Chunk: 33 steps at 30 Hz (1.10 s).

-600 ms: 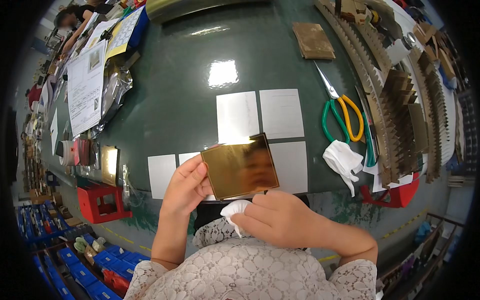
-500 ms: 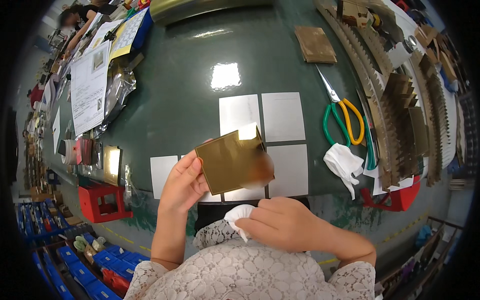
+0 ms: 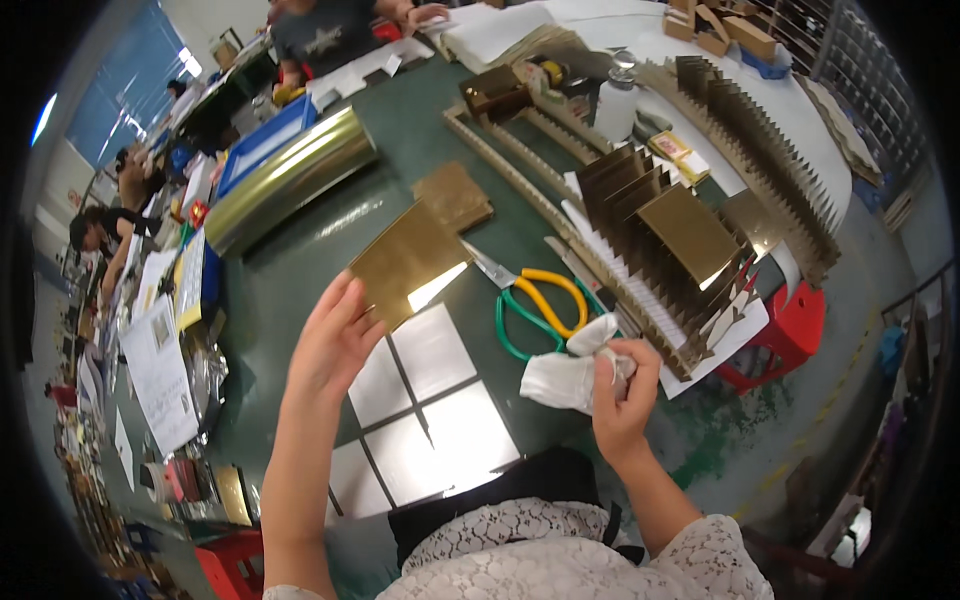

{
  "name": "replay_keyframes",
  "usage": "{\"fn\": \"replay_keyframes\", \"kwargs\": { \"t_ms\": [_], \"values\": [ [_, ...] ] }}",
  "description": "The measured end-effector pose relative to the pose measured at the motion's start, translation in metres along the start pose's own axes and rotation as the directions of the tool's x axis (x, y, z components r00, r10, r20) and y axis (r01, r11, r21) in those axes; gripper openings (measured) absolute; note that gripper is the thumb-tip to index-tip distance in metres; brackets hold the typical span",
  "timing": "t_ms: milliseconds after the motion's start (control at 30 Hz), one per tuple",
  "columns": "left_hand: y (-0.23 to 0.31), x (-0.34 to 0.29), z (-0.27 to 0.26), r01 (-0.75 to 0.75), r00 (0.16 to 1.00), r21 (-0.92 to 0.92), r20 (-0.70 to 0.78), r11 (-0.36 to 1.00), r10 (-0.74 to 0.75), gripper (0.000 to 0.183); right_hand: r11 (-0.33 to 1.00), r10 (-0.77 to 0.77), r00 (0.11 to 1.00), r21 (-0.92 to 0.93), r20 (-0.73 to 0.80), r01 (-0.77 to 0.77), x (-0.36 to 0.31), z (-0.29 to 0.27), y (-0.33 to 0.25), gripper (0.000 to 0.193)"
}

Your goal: The person cleans small square mirrors with a white cloth, wiping both sides of each piece. They repeatedly pick up mirrors from a stack, wipe them, and place them back down. The person also puts on a yellow finger cot and uses a spray bottle to apply liquid to the cloth before continuing to wipe the mirrors.

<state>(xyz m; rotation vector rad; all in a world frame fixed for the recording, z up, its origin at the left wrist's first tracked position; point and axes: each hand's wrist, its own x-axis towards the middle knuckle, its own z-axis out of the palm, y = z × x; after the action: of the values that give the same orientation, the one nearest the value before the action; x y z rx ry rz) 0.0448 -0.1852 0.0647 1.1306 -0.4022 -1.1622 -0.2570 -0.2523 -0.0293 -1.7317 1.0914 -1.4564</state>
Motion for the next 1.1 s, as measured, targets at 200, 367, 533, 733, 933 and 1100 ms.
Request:
{"fn": "replay_keyframes", "kwargs": {
  "t_ms": [200,367,533,733,933,1100],
  "values": [
    [-0.032,0.123,0.077,0.025,0.987,-0.034,0.16,0.999,-0.02,0.031,0.982,-0.189,0.977,0.025,0.101,0.187,0.001,0.003,0.002,0.025],
    [-0.056,0.166,0.099,0.073,0.977,0.0,0.203,0.997,-0.071,0.027,0.979,-0.204,0.975,0.012,0.093,0.204,0.003,0.0,0.0,0.028],
    [-0.033,0.157,0.107,0.021,0.999,0.541,0.022,0.841,-0.04,0.04,0.976,-0.217,0.971,0.007,0.098,0.217,0.004,-0.003,0.003,0.029],
    [0.002,0.25,0.075,-0.47,0.872,0.574,0.184,0.671,0.454,0.023,0.968,-0.247,0.959,-0.008,0.137,0.25,0.002,-0.002,0.005,0.03],
    [0.01,0.3,0.096,-0.55,0.81,0.531,0.151,0.645,0.567,0.021,0.965,-0.24,0.965,-0.084,0.11,0.249,-0.003,-0.003,0.005,0.03],
    [0.008,0.305,0.116,-0.541,0.798,0.598,0.143,0.592,0.586,0.022,0.959,-0.251,0.962,-0.107,0.106,0.262,-0.003,-0.004,0.006,0.031]
  ]
}}
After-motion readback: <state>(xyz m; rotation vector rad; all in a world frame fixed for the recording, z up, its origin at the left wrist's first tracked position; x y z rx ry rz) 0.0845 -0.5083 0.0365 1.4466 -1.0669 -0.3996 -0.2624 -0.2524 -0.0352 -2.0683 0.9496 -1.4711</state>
